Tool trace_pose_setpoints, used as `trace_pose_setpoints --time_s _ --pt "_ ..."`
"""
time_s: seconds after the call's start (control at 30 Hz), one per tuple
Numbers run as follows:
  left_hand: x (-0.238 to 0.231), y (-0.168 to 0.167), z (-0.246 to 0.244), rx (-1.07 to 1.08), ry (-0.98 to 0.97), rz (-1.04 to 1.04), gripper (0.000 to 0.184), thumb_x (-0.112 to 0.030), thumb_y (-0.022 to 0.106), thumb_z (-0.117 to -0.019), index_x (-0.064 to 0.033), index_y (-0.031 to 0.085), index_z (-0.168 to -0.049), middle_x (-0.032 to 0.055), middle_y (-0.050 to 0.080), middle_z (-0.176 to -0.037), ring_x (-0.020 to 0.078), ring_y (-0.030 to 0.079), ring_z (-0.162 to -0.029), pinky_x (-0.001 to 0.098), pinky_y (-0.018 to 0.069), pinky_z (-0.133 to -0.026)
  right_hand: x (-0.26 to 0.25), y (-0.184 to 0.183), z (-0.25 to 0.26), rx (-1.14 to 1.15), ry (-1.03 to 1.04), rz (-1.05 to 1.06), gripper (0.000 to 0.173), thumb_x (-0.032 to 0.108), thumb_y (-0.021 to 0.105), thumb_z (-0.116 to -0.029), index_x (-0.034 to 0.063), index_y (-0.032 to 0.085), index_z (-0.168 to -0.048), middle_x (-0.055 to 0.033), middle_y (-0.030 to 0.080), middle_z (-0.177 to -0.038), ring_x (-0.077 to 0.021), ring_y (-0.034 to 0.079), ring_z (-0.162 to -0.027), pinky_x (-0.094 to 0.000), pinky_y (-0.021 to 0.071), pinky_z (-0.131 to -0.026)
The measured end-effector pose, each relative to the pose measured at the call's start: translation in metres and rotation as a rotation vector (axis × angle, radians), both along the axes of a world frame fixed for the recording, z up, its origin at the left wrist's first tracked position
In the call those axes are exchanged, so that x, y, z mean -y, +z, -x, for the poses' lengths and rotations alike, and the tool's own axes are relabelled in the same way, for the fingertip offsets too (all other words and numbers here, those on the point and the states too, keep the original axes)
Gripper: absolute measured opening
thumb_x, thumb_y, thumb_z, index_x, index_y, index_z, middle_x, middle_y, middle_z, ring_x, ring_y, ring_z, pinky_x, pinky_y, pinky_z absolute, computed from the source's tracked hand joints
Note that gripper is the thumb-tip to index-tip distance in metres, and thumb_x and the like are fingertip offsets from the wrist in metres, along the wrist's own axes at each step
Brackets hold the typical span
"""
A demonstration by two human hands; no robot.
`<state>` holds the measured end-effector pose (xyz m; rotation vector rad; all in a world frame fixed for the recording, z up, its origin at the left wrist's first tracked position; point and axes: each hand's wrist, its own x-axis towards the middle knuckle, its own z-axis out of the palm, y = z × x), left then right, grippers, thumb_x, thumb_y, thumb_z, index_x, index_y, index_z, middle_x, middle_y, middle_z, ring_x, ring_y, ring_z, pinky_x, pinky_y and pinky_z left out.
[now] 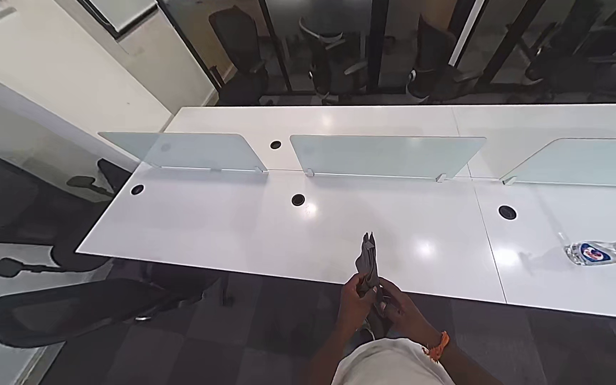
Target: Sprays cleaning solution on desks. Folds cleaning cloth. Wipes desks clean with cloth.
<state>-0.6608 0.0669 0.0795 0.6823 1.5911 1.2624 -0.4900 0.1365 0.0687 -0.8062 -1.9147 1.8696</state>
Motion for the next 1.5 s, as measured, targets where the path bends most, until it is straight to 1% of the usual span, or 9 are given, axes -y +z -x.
trace_pose_setpoints --time_s 0.07,0.2,0.37,0.47,0.73,1.0,1.23,1.37,1.5 --pt "0.001 -0.004 -0.001 -0.008 -0.022 0.014 0.042 -0.009 0.072 -0.0911 0.0009 0.062 -0.131 0.0118 0.074 -0.112 0.0155 0.074 -0.094 0.0325 0.0624 -0.086 0.001 -0.002 0.004 -0.030 -0.048 0.124 0.046 0.019 0.054 -0.1029 0.0017 0.051 -0.145 -0.0104 0.067 -0.133 -0.0163 0.068 -0.115 -0.0344 0.0579 -0.098" --pt "0.003 -0.006 -0.004 0.006 -0.039 0.031 0.041 -0.012 0.070 -0.0943 0.0008 0.062 -0.132 0.0114 0.074 -0.112 0.0145 0.073 -0.097 0.0319 0.0613 -0.089 0.006 -0.012 0.006 -0.017 -0.129 0.149 0.036 0.014 0.051 -0.1050 0.0014 0.059 -0.138 -0.0082 0.071 -0.124 -0.0134 0.069 -0.112 -0.0314 0.0575 -0.099" --pt "0.003 -0.011 -0.004 -0.027 -0.064 0.025 0.024 -0.012 0.063 -0.0994 -0.0011 0.070 -0.120 0.0078 0.077 -0.101 0.0114 0.073 -0.088 0.0302 0.0609 -0.084 0.011 -0.023 0.006 0.133 -0.282 -0.114 0.028 0.021 0.067 -0.0971 0.0061 0.072 -0.120 -0.0060 0.070 -0.120 -0.0105 0.071 -0.099 -0.0289 0.0623 -0.088" --pt "0.002 -0.013 -0.006 -0.062 -0.082 0.047 0.022 -0.014 0.063 -0.0997 -0.0022 0.072 -0.115 0.0065 0.076 -0.095 0.0103 0.071 -0.081 0.0292 0.0602 -0.078 0.011 -0.012 0.011 0.197 -0.380 -0.149 0.033 0.023 0.073 -0.0928 0.0088 0.068 -0.123 -0.0015 0.074 -0.111 -0.0076 0.074 -0.089 -0.0276 0.0650 -0.080" --pt "0.000 -0.017 -0.010 -0.168 -0.040 0.062 0.023 -0.020 0.061 -0.1018 -0.0061 0.075 -0.112 0.0041 0.076 -0.095 0.0085 0.071 -0.081 0.0289 0.0601 -0.079 0.005 -0.013 0.011 0.284 -0.470 -0.385 0.017 0.018 0.067 -0.0910 0.0072 0.075 -0.102 -0.0053 0.071 -0.102 -0.0082 0.070 -0.079 -0.0257 0.0621 -0.070" --pt "0.004 -0.021 -0.009 -0.172 -0.063 0.020 0.027 -0.018 0.051 -0.1060 -0.0017 0.072 -0.110 0.0056 0.070 -0.083 0.0107 0.065 -0.072 0.0298 0.0560 -0.071 0.014 -0.015 0.017 0.169 -0.273 -0.415 0.023 0.013 0.064 -0.0924 0.0057 0.072 -0.113 -0.0095 0.070 -0.112 -0.0117 0.070 -0.088 -0.0282 0.0617 -0.077" --pt "0.012 -0.025 0.000 -0.106 -0.086 -0.038 0.033 -0.017 0.062 -0.1010 -0.0008 0.065 -0.129 0.0101 0.072 -0.117 0.0124 0.071 -0.101 0.0309 0.0594 -0.093 0.018 -0.012 0.012 0.131 -0.022 -0.343 0.052 0.000 0.061 -0.0832 0.0006 0.062 -0.135 -0.0180 0.055 -0.141 -0.0207 0.059 -0.125 -0.0330 0.0518 -0.104" --pt "0.019 -0.023 0.013 -0.286 -0.146 -0.032 0.027 -0.016 0.054 -0.1034 -0.0047 0.069 -0.122 0.0080 0.072 -0.112 0.0105 0.069 -0.098 0.0296 0.0572 -0.091 0.015 -0.018 0.006 0.153 -0.039 -0.345 0.048 0.002 0.060 -0.0877 0.0073 0.062 -0.136 -0.0117 0.061 -0.136 -0.0161 0.063 -0.120 -0.0326 0.0546 -0.102" --pt "0.025 -0.014 0.028 -0.517 -0.325 -0.082 0.028 -0.018 0.051 -0.1046 -0.0061 0.069 -0.122 0.0091 0.071 -0.117 0.0143 0.067 -0.106 0.0326 0.0543 -0.098 0.001 -0.020 -0.003 0.298 -0.213 -0.525 0.048 0.009 0.061 -0.0915 0.0139 0.061 -0.140 -0.0120 0.062 -0.131 -0.0246 0.062 -0.118 -0.0440 0.0549 -0.098"
